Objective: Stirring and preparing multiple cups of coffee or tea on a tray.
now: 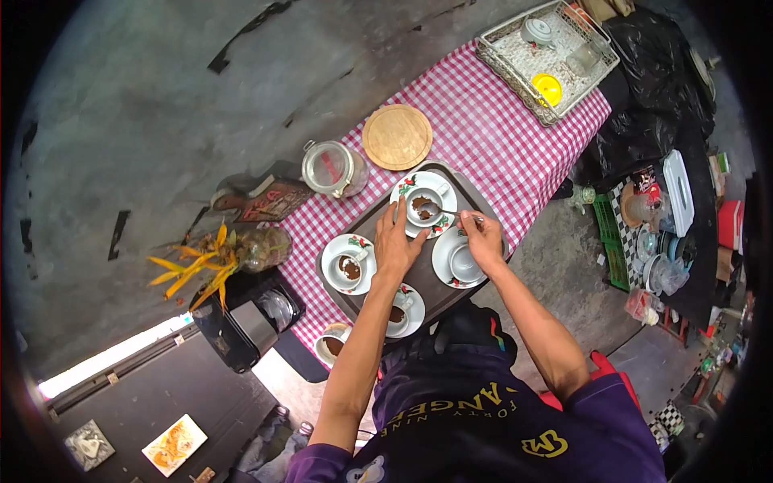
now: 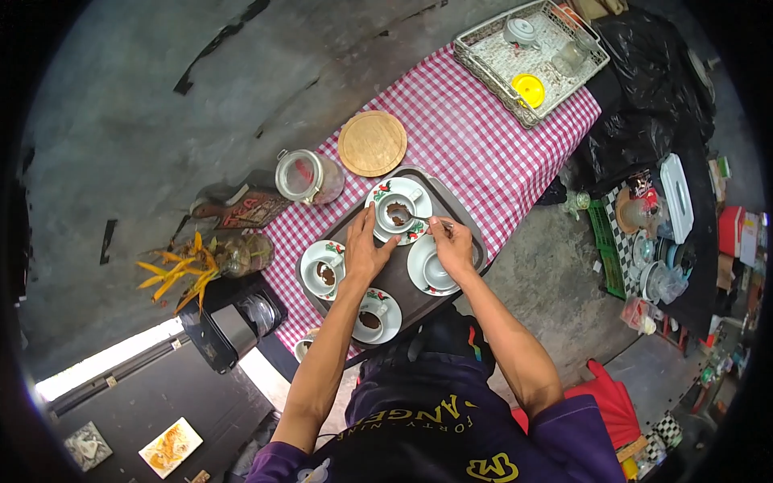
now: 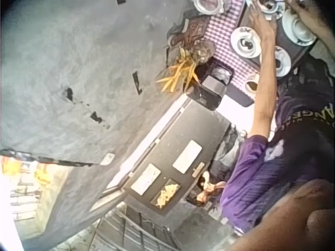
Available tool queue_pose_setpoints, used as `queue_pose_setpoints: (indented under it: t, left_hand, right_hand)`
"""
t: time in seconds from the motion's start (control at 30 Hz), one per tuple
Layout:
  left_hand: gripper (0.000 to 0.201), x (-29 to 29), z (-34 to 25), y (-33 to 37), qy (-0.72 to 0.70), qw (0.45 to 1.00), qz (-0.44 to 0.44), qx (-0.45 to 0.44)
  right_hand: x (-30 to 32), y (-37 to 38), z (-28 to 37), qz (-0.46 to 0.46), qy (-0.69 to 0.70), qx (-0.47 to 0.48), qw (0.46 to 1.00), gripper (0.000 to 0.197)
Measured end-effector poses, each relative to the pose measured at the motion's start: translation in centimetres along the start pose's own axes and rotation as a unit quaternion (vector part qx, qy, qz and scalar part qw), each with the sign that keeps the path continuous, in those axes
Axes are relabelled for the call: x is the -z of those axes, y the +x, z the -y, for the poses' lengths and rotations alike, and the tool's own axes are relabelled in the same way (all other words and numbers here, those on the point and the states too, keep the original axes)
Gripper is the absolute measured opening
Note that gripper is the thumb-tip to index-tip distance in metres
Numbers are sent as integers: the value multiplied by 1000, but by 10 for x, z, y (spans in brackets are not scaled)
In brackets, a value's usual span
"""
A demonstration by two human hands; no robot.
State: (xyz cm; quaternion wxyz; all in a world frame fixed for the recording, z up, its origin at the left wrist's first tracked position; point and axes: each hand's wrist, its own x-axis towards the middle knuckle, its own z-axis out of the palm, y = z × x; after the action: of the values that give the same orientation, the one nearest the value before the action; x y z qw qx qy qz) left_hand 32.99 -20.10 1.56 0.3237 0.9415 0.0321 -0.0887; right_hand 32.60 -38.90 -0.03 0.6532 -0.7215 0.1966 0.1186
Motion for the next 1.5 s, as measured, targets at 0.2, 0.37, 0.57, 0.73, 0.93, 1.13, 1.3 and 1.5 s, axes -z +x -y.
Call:
queue_pose_setpoints:
  t: [0.2, 0.37, 0.57, 0.73, 0.93, 1.13, 1.3, 1.5]
  left_hand:
    - [63, 36, 23, -77, -58, 995, -77, -7]
    - [54, 66, 69, -172, -78, 987, -128, 50]
    - [68, 72, 142, -267, -19, 981, -174, 84]
    - [88, 81, 176, -306, -5, 985, -125, 123]
    - [96, 74, 208, -309, -18, 993, -89, 80]
    - [97, 79, 203, -308, 50, 992, -53, 105]
    - [96, 82, 205, -308, 52, 992, -43, 110]
    - [101, 76, 210, -312, 62, 991, -52, 107]
  right_hand:
    - [-10, -47, 1, 25, 12, -9, 1000, 29]
    - [-34, -106, -9, 96, 7, -51, 994, 29]
    - [-90, -173, -55, 214, -73, 39, 973, 30]
    - [-146, -213, -61, 275, -120, 89, 950, 27]
    - [-184, -232, -70, 240, -297, 378, 844, 19]
    - [-191, -237, -74, 226, -410, 511, 721, 21]
    - [-200, -234, -79, 222, -445, 565, 658, 25]
    - [-192, -234, -85, 219, -505, 515, 657, 21]
